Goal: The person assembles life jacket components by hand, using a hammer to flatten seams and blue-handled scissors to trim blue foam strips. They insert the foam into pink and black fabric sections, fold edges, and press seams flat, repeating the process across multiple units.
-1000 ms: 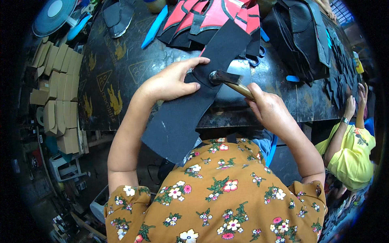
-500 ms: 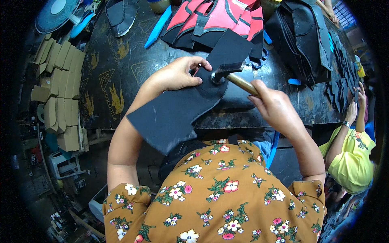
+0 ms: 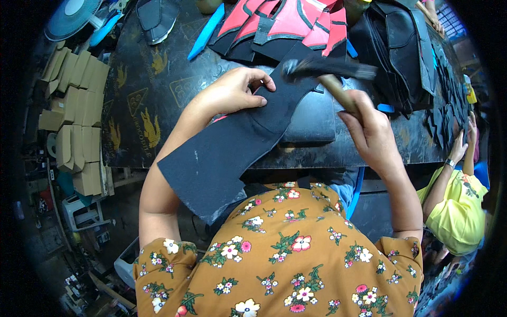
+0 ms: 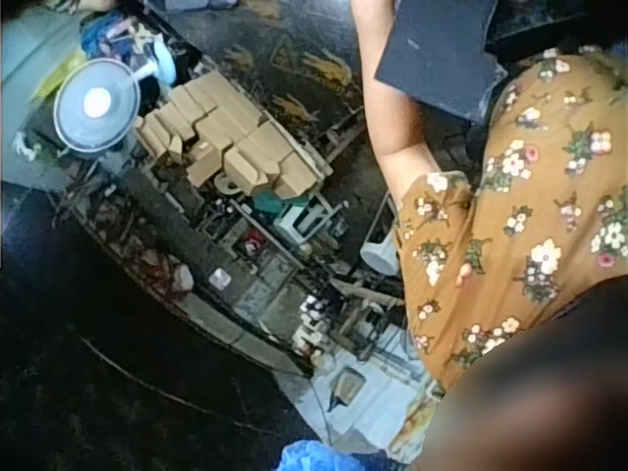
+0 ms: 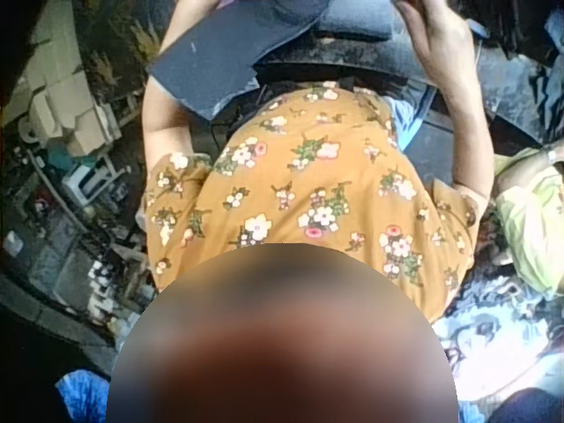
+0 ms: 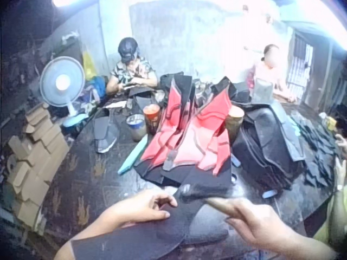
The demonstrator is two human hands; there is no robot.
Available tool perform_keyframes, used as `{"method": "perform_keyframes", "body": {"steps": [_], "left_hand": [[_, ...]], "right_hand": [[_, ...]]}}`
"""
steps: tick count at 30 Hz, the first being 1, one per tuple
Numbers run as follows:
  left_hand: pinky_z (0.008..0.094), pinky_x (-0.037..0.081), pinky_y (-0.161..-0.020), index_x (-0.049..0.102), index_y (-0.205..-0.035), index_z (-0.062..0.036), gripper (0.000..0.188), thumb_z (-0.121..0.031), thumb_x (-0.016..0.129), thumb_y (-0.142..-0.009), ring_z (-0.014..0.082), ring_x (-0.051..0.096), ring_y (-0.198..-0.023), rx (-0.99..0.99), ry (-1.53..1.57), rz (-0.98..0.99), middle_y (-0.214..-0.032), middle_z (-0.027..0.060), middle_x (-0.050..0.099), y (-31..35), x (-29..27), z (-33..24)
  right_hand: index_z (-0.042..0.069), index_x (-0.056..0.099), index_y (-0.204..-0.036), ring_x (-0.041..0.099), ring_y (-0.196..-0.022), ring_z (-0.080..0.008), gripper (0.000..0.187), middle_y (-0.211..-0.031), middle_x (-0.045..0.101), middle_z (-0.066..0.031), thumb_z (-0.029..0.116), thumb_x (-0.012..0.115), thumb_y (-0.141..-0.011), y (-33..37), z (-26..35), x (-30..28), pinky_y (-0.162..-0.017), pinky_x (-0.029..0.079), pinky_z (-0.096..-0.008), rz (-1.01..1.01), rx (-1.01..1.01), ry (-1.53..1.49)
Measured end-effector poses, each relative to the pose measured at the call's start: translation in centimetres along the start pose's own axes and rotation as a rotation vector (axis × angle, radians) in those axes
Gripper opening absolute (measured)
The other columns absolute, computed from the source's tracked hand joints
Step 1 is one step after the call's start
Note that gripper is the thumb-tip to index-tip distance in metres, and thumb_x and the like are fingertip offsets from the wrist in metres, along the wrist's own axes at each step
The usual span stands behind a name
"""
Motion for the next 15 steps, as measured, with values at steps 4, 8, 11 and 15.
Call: {"method": "perform_keyframes", "body": {"steps": [4, 8, 11, 15], "left_hand": [[0.0197, 0.041, -0.064, 0.07, -0.12, -0.004, 0.036, 0.001, 0.078, -0.086, 0.0003, 0.046, -0.073, -0.03, 0.064, 0.036, -0.1, -0.0041, 0.06, 0.6, 0.2, 0.5], [0.0269, 0.048, -0.071, 0.072, -0.116, -0.0018, 0.035, -0.003, 0.079, -0.082, 0.0076, 0.055, -0.079, -0.086, 0.122, 0.062, -0.091, 0.0004, 0.065, 1.4, 0.2, 1.0], [0.0246, 0.046, -0.07, 0.073, -0.117, -0.0029, 0.035, -0.003, 0.079, -0.083, 0.006, 0.053, -0.077, -0.074, 0.178, 0.061, -0.097, -0.0005, 0.064, 1.7, 0.2, 0.9], [0.0239, 0.046, -0.07, 0.073, -0.117, -0.0038, 0.035, -0.002, 0.079, -0.083, 0.0058, 0.052, -0.076, -0.085, 0.216, 0.094, -0.096, -0.0018, 0.061, 1.7, 0.1, 1.1]], "right_hand": [[0.007, 0.048, -0.131, 0.07, -0.086, -0.0496, 0.039, -0.088, 0.07, -0.0265, 0.01, 0.068, -0.098, 0.7, -0.6, 3.2, -0.074, 0.056, -0.051, 0.246, 0.089, -0.041], [0.005, 0.05, -0.139, 0.072, -0.096, -0.0465, 0.041, -0.096, 0.069, -0.0288, 0.009, 0.066, -0.101, 0.3, -1.1, 2.2, -0.079, 0.056, -0.0462, 0.213, 0.133, 0.182], [0.006, 0.049, -0.136, 0.07, -0.092, -0.048, 0.041, -0.093, 0.07, -0.0273, 0.01, 0.067, -0.099, -0.5, 1.0, 0.2, -0.075, 0.056, -0.0482, 0.005, -0.018, -0.123], [0.007, 0.051, -0.127, 0.07, -0.088, -0.0468, 0.032, -0.089, 0.07, -0.0246, 0.016, 0.067, -0.101, 0.4, -0.9, 3.3, -0.072, 0.054, -0.0542, 0.371, 0.154, 0.176]]}}
Point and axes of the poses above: each hand's wrist, its own y-axis away from the middle knuckle, its own x-axis out of the palm, z = x × y, the point moved 10 cm from there along -y, towards the middle knuckle
